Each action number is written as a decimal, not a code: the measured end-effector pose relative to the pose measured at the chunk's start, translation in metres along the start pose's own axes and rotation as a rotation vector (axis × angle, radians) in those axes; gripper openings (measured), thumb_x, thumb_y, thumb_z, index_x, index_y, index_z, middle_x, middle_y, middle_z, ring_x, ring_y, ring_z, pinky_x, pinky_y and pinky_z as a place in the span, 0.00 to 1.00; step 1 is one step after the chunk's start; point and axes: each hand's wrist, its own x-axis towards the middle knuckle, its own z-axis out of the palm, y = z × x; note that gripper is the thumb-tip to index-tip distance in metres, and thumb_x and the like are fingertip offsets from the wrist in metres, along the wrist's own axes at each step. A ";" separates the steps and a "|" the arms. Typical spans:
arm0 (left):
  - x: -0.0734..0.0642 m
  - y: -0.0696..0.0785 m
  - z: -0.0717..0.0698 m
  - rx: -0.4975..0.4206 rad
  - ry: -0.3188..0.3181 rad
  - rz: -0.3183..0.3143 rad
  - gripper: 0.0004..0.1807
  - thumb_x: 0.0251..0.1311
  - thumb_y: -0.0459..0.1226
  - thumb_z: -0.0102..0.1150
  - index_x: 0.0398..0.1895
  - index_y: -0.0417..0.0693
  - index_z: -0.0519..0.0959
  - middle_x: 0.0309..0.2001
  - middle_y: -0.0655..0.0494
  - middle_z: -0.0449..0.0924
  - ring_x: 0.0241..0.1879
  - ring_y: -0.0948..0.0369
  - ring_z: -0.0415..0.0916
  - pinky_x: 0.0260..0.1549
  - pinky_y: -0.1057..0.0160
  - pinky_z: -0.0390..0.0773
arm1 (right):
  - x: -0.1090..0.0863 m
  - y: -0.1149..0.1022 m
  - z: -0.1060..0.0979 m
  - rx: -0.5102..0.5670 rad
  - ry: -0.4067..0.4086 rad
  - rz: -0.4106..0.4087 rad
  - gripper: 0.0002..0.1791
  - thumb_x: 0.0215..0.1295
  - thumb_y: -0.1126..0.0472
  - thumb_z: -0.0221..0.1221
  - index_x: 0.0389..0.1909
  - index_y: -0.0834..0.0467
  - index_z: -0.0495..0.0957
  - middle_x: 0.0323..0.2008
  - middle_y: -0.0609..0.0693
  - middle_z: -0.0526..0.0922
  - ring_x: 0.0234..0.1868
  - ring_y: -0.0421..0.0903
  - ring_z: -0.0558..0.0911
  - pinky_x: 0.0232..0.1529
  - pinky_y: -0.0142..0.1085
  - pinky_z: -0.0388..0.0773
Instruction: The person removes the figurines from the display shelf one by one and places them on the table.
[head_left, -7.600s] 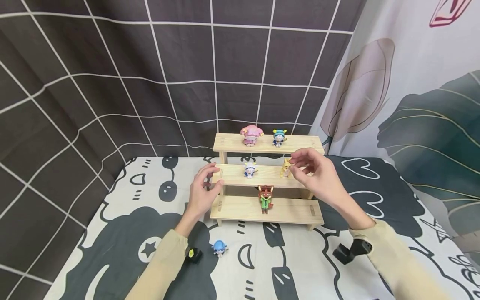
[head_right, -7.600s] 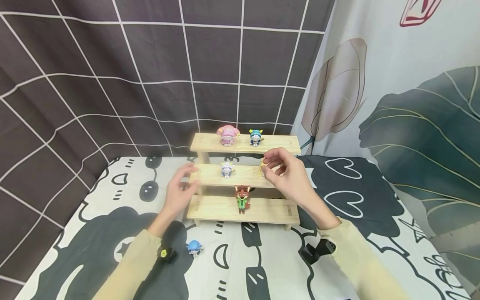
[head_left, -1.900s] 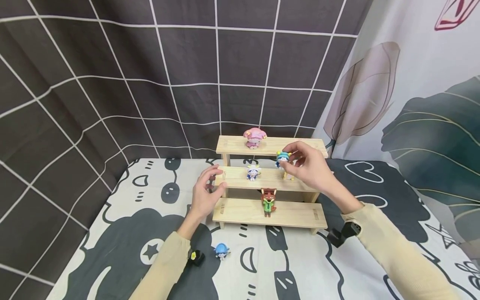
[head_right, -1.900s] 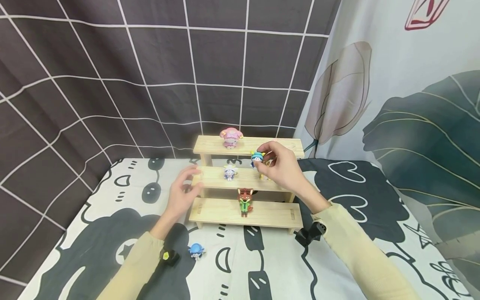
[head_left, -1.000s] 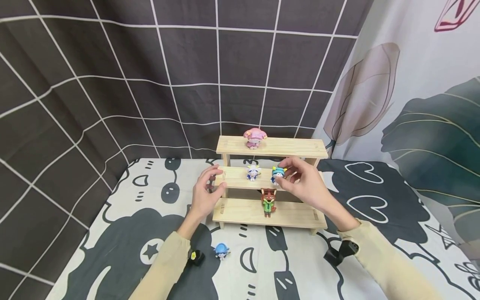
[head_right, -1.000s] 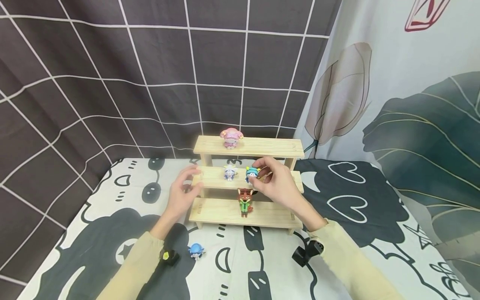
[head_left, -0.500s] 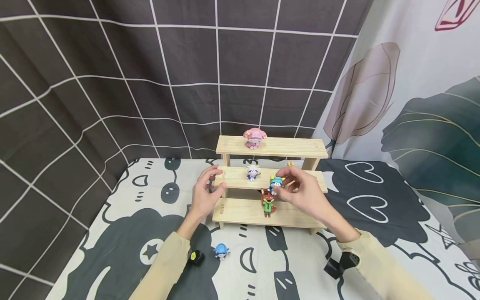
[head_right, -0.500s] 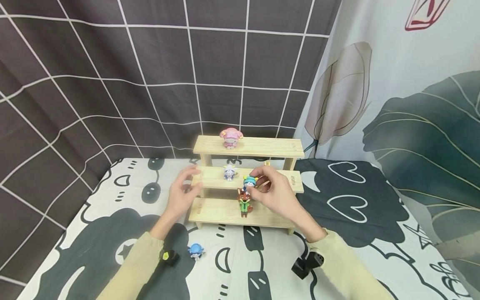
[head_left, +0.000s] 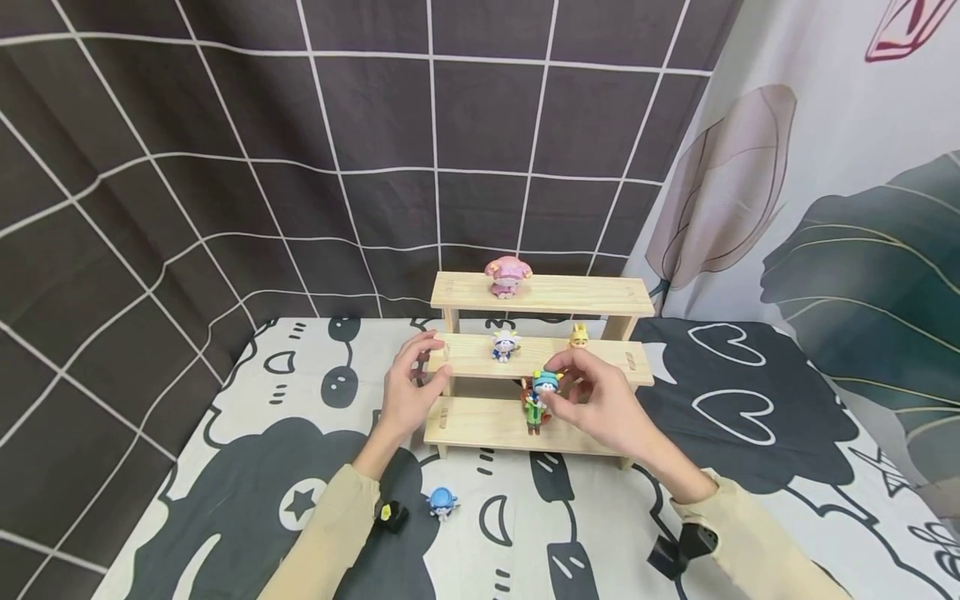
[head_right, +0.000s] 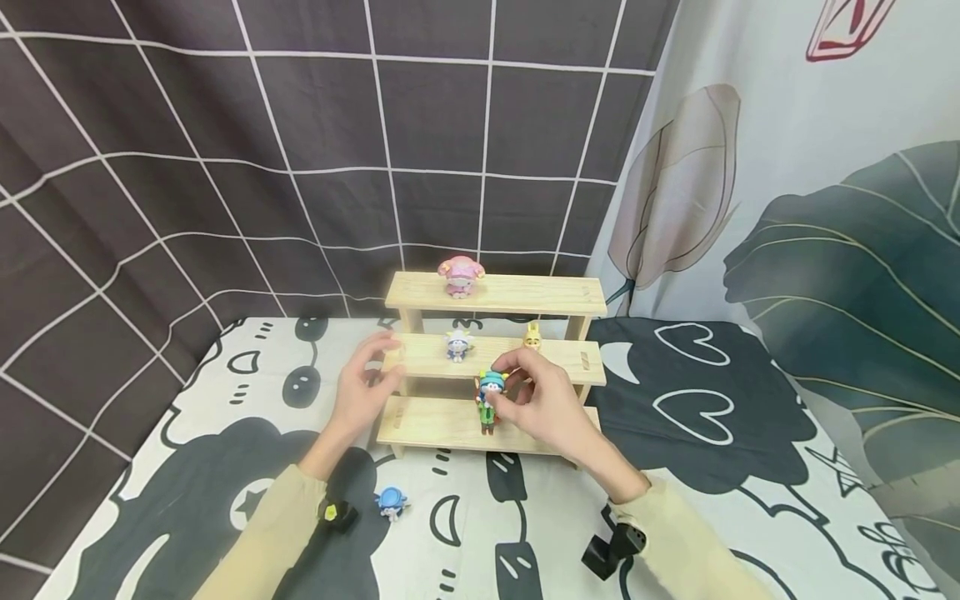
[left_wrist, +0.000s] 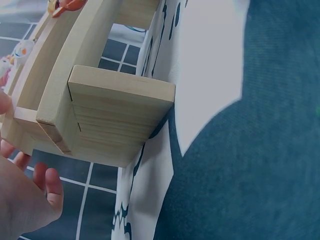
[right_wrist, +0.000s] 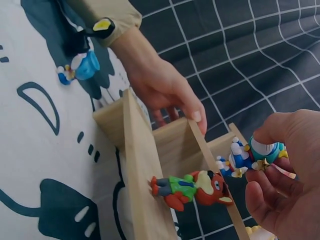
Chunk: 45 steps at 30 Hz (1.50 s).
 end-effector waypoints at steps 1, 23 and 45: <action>0.000 0.000 0.000 0.002 0.001 0.000 0.19 0.57 0.23 0.61 0.53 0.28 0.76 0.65 0.35 0.69 0.51 0.41 0.69 0.45 0.49 0.72 | -0.001 0.000 0.001 -0.002 0.000 -0.008 0.17 0.53 0.73 0.70 0.43 0.61 0.79 0.35 0.47 0.82 0.30 0.43 0.78 0.30 0.36 0.76; 0.000 0.001 0.000 0.003 0.006 0.000 0.18 0.56 0.22 0.61 0.52 0.29 0.76 0.64 0.35 0.70 0.50 0.42 0.70 0.44 0.52 0.71 | -0.019 -0.005 0.022 0.067 -0.059 -0.044 0.19 0.51 0.75 0.70 0.43 0.60 0.79 0.38 0.47 0.82 0.35 0.43 0.81 0.30 0.34 0.80; 0.000 0.002 0.000 -0.006 0.010 0.017 0.18 0.56 0.22 0.61 0.52 0.27 0.76 0.64 0.32 0.69 0.49 0.37 0.70 0.42 0.51 0.71 | -0.037 -0.006 0.048 0.138 -0.137 -0.088 0.18 0.52 0.76 0.69 0.42 0.60 0.78 0.37 0.47 0.80 0.34 0.41 0.82 0.27 0.33 0.80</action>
